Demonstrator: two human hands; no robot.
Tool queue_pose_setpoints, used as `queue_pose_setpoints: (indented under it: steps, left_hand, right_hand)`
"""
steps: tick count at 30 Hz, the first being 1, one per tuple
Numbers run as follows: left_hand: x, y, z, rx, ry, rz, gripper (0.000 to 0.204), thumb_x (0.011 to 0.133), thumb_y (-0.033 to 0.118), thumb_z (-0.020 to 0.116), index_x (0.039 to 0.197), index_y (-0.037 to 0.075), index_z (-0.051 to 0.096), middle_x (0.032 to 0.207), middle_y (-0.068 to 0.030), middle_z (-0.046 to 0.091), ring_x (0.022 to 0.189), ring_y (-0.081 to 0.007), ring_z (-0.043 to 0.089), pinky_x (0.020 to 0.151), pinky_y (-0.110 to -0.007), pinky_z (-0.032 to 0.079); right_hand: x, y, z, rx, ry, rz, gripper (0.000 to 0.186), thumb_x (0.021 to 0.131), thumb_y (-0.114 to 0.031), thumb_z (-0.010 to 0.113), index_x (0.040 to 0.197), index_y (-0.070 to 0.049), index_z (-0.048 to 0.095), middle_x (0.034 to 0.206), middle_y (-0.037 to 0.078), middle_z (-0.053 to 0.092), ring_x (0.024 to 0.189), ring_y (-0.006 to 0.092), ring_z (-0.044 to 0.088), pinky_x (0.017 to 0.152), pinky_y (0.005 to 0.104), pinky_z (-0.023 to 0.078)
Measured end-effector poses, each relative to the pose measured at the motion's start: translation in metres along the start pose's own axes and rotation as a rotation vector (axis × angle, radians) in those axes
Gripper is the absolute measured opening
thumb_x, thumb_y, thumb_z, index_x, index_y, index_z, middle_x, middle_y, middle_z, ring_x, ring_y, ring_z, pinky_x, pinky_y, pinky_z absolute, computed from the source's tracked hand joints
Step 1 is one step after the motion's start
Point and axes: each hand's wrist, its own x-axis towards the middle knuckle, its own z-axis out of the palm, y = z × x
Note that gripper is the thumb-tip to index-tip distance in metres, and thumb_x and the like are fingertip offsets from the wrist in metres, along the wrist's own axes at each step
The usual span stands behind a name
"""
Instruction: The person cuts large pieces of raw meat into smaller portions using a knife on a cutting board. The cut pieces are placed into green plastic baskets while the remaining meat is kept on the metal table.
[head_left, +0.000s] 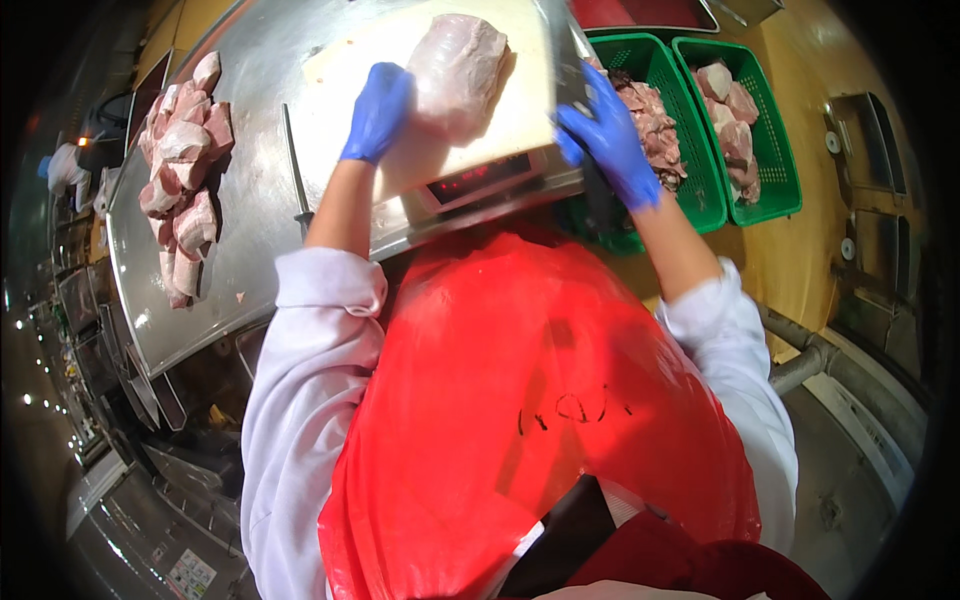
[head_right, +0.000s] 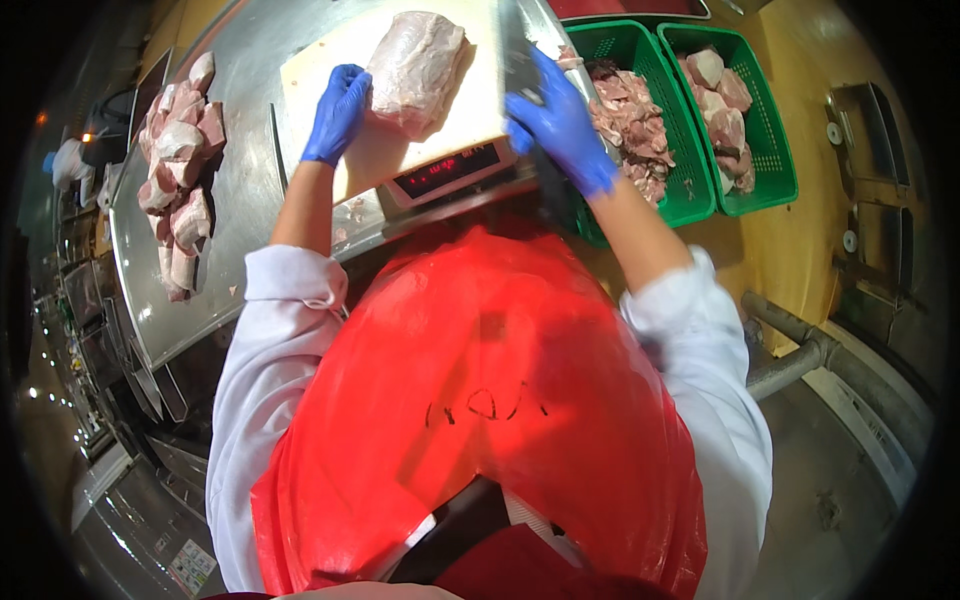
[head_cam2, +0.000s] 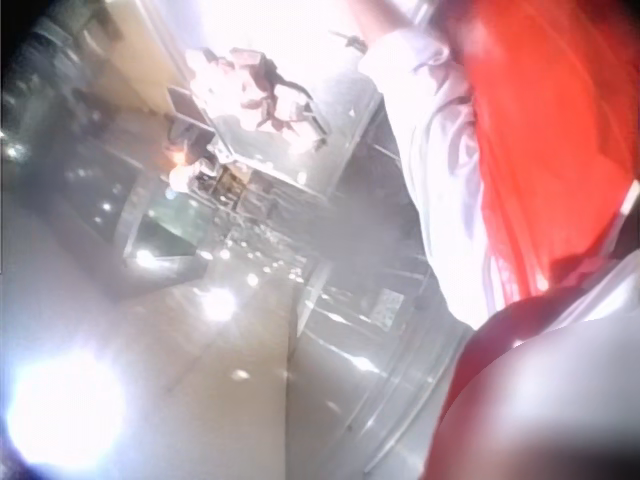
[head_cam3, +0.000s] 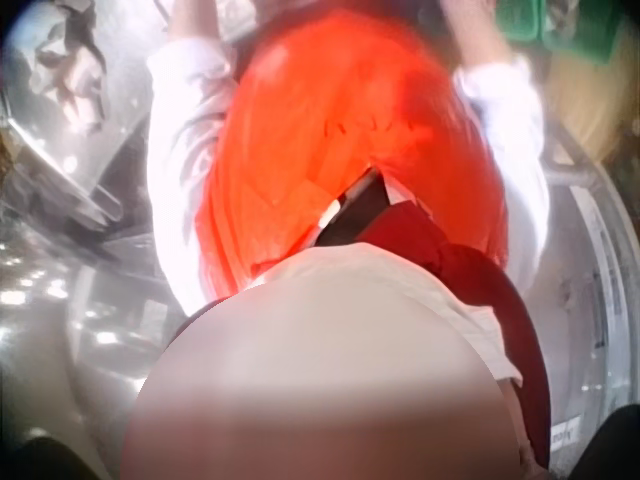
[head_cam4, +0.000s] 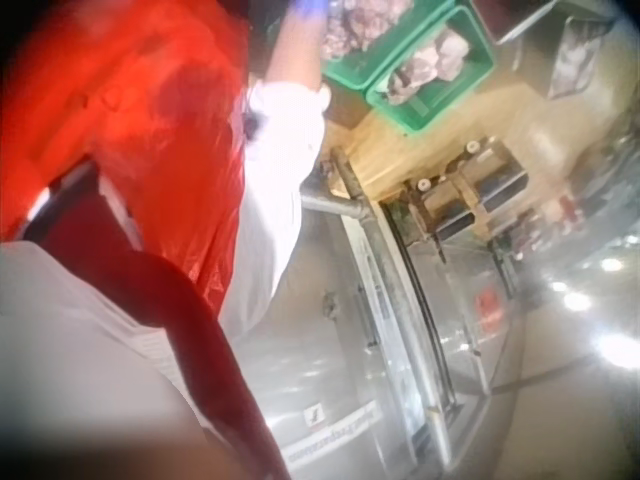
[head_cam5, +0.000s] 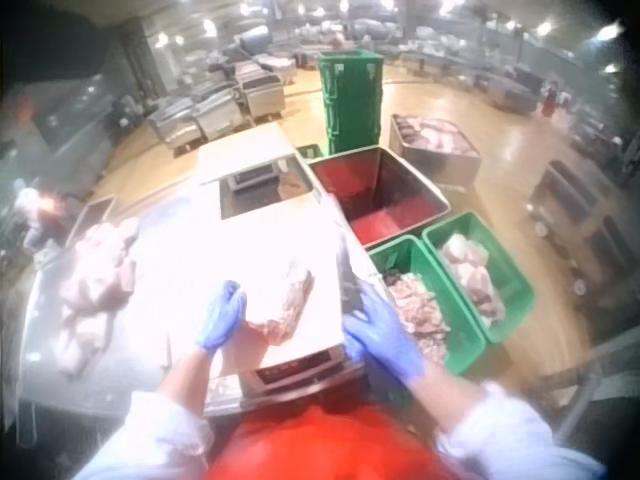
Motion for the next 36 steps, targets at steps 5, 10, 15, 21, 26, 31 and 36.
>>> queue_pose_setpoints:
  steps: [5,10,15,21,26,31,36]
  left_hand:
    - [-0.046,0.035,0.042,-0.141,0.007,-0.019,0.035,0.098,0.032,0.053,0.114,0.002,0.056,0.097,-0.023,0.067,0.087,-0.0323,0.065,0.082,-0.042,0.051]
    - [-0.087,0.064,0.04,-0.136,0.18,0.034,0.031,0.086,0.029,0.074,0.091,0.001,0.064,0.087,-0.0155,0.067,0.068,-0.0263,0.064,0.07,-0.038,0.052]
    - [-0.063,0.03,0.009,-0.029,0.477,0.027,0.039,0.08,0.032,0.083,0.093,-0.001,0.067,0.08,-0.0087,0.069,0.068,-0.0148,0.063,0.063,-0.03,0.053]
    - [-0.058,0.034,0.004,-0.05,0.332,-0.033,0.025,0.085,0.024,0.069,0.088,0.0,0.071,0.08,-0.0173,0.072,0.076,-0.0291,0.071,0.074,-0.038,0.055]
    - [-0.062,0.016,0.013,-0.151,0.402,0.028,0.021,0.087,0.022,0.068,0.088,0.001,0.07,0.079,-0.016,0.071,0.071,-0.0266,0.07,0.072,-0.037,0.055]
    - [-0.066,0.01,0.017,-0.209,0.43,0.044,0.018,0.088,0.019,0.067,0.088,0.001,0.07,0.076,-0.0144,0.07,0.068,-0.0232,0.068,0.069,-0.036,0.054]
    - [-0.07,0.0,0.019,-0.283,0.456,0.047,0.016,0.088,0.017,0.067,0.088,0.001,0.07,0.075,-0.0137,0.07,0.067,-0.0223,0.067,0.068,-0.035,0.053]
  right_hand:
    - [0.16,0.001,0.033,0.128,-0.345,-0.035,0.041,0.093,-0.004,0.06,0.13,-0.002,0.043,0.079,0.009,0.065,0.061,0.0139,0.063,0.055,0.0261,0.053]
    - [0.153,-0.067,0.043,0.027,-0.348,-0.197,0.023,0.092,-0.003,0.058,0.114,-0.002,0.053,0.076,0.003,0.06,0.06,0.0117,0.063,0.053,0.0245,0.054]
    - [0.079,-0.043,0.059,-0.085,-0.254,-0.116,0.07,0.096,-0.003,0.059,0.157,-0.006,0.025,0.079,0.011,0.065,0.061,0.0157,0.063,0.054,0.0263,0.052]
    - [0.045,0.005,0.071,-0.654,-0.153,-0.261,0.078,0.091,-0.013,0.059,0.159,-0.014,0.023,0.066,0.014,0.065,0.053,0.0255,0.064,0.057,0.0403,0.055]
    - [0.045,-0.007,0.114,-1.058,-0.154,-0.485,0.08,0.089,-0.015,0.055,0.16,-0.019,0.018,0.074,0.021,0.068,0.063,0.0399,0.066,0.062,0.0534,0.053]
    - [0.039,0.003,0.114,-1.291,-0.324,-0.409,0.082,0.086,-0.009,0.055,0.16,-0.022,0.02,0.077,0.02,0.069,0.065,0.0401,0.067,0.06,0.052,0.053]
    - [-0.024,-0.038,0.072,-1.377,-0.508,-0.24,0.087,0.084,-0.004,0.055,0.16,-0.02,0.017,0.078,0.019,0.069,0.067,0.0394,0.068,0.061,0.0499,0.054]
